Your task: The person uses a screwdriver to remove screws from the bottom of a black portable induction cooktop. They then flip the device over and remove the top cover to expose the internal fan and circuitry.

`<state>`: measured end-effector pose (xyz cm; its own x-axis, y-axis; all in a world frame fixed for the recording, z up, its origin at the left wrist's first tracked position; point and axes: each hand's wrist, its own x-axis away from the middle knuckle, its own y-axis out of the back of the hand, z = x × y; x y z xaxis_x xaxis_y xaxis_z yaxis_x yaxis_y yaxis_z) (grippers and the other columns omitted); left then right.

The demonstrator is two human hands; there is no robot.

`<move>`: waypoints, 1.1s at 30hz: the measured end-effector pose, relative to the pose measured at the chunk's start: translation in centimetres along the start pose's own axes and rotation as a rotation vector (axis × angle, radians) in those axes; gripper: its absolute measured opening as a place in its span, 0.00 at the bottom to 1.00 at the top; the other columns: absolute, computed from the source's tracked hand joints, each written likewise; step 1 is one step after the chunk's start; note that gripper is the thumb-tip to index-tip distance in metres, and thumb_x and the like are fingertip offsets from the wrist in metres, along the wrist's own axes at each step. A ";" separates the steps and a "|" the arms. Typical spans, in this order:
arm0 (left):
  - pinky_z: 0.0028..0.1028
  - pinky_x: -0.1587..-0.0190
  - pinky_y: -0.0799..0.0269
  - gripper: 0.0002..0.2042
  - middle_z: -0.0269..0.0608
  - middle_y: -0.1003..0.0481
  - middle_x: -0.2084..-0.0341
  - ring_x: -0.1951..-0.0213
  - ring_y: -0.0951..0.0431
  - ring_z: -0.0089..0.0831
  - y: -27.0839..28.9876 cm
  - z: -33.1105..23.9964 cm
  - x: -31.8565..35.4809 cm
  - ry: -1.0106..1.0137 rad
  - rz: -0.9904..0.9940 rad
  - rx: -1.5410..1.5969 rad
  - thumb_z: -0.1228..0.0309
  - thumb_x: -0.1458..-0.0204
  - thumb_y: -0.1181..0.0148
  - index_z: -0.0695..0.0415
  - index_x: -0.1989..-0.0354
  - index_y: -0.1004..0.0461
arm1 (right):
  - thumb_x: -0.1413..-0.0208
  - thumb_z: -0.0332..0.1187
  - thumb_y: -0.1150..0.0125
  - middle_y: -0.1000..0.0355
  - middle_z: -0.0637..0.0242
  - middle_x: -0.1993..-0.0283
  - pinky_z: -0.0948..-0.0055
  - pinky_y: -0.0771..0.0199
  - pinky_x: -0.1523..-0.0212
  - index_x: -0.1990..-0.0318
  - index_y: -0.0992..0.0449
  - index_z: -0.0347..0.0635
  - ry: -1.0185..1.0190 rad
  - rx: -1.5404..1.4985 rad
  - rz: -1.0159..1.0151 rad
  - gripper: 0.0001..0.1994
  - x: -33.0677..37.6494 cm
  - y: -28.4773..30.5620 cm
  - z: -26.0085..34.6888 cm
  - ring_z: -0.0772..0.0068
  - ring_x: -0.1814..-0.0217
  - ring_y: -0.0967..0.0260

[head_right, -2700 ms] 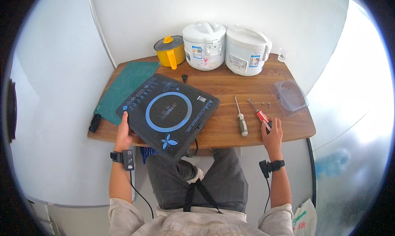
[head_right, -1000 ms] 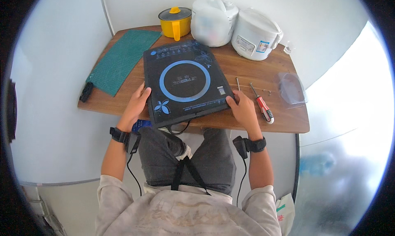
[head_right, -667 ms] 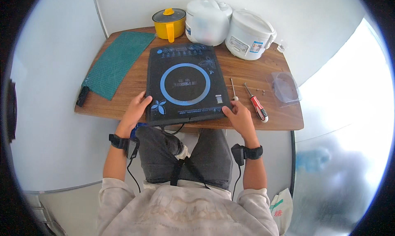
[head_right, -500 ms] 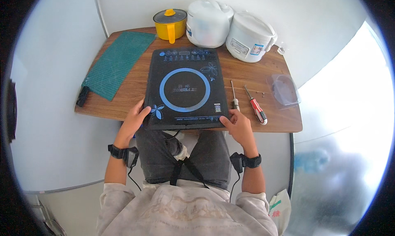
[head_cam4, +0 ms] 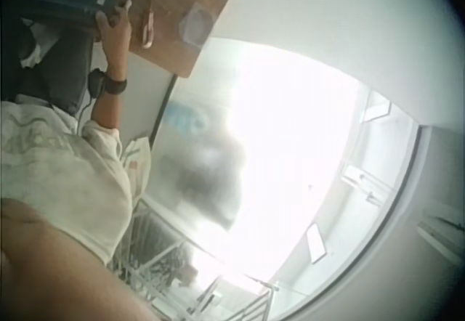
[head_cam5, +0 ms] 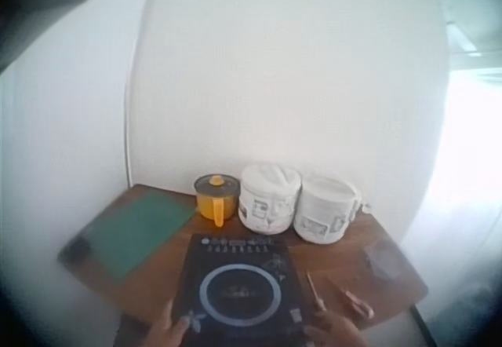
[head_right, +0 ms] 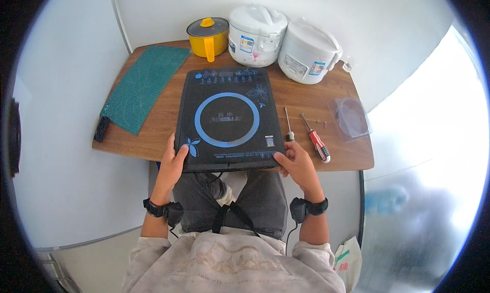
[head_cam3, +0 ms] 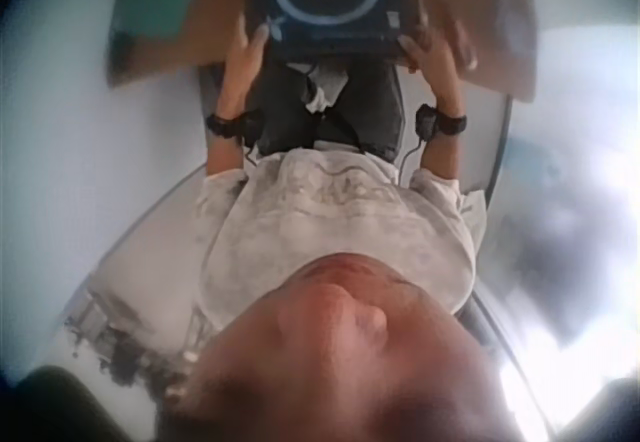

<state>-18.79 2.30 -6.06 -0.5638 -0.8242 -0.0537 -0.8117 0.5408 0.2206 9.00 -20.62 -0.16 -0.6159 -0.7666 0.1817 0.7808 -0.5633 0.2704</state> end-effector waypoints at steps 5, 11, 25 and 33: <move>0.36 0.31 0.38 0.34 0.63 0.32 0.34 0.34 0.30 0.46 0.0 0.1 0.1 -0.091 -0.069 -0.058 0.60 0.31 0.45 0.69 0.25 0.48 | 0.32 0.37 0.36 0.23 0.66 0.67 0.79 0.24 0.74 0.42 0.31 0.31 -0.069 -0.142 0.101 0.21 -0.1 0.6 0.3 0.79 0.74 0.25; 0.37 0.32 0.37 0.35 0.66 0.34 0.32 0.32 0.30 0.47 0.4 -2.6 0.4 -0.013 -0.062 0.017 0.61 0.32 0.44 0.69 0.24 0.49 | 0.30 0.36 0.40 0.21 0.60 0.55 0.73 0.13 0.65 0.40 0.36 0.34 -0.056 -0.355 0.165 0.20 -0.4 -0.3 0.6 0.71 0.59 0.18; 0.34 0.28 0.44 0.27 0.50 0.34 0.32 0.30 0.35 0.37 0.6 -1.8 1.8 -0.187 -0.141 0.034 0.71 0.34 0.43 0.63 0.27 0.39 | 0.33 0.32 0.38 0.21 0.53 0.49 0.65 0.11 0.59 0.42 0.39 0.38 0.116 -0.531 0.193 0.19 0.6 -1.0 1.7 0.64 0.53 0.17; 0.29 0.42 0.32 0.20 0.42 0.25 0.47 0.48 0.26 0.28 1.9 -2.7 4.4 -0.076 -0.364 0.045 0.67 0.31 0.44 0.58 0.33 0.33 | 0.34 0.31 0.36 0.20 0.53 0.50 0.67 0.09 0.58 0.44 0.36 0.34 0.167 -0.549 0.342 0.18 1.1 -2.4 6.3 0.64 0.54 0.17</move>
<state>-22.44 -0.76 -3.28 -0.2453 -0.9499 -0.1937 -0.9660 0.2228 0.1311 5.80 -18.23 5.37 -0.3340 -0.9425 0.0111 0.8966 -0.3213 -0.3048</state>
